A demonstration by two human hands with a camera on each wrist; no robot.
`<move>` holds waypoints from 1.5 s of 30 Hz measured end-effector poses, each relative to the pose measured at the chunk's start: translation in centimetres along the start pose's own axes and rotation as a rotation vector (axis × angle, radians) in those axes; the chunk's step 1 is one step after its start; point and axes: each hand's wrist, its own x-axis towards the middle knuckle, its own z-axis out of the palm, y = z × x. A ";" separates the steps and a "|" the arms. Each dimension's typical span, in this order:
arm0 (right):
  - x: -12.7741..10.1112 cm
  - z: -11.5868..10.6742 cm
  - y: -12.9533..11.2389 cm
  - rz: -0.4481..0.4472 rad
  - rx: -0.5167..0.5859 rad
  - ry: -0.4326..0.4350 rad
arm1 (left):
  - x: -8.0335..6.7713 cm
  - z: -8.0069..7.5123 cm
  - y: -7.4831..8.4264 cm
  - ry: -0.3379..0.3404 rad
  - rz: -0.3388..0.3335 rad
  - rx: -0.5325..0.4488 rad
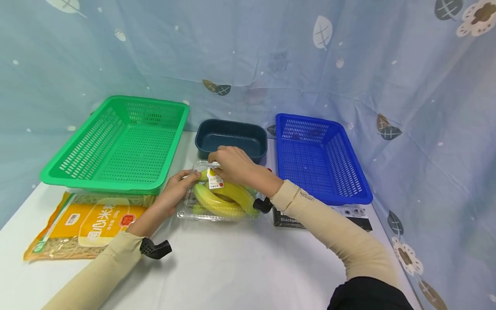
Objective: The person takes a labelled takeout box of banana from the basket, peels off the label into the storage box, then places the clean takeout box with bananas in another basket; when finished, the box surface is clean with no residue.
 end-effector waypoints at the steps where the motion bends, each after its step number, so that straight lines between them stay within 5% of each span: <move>1: 0.2 0.1 0.0 -0.005 -0.006 -0.008 | 0.0 0.0 0.0 0.002 0.000 0.002; 10: 0.8 0.4 -0.2 -0.026 -0.059 -0.031 | -0.3 0.2 0.3 0.033 0.007 0.017; 22: 0.5 0.2 -0.4 -0.061 0.012 -0.004 | -0.2 0.4 0.5 0.039 0.018 0.013; 45: -3.9 -1.4 -2.4 -0.142 0.005 0.111 | -0.4 0.3 0.4 0.017 0.016 0.014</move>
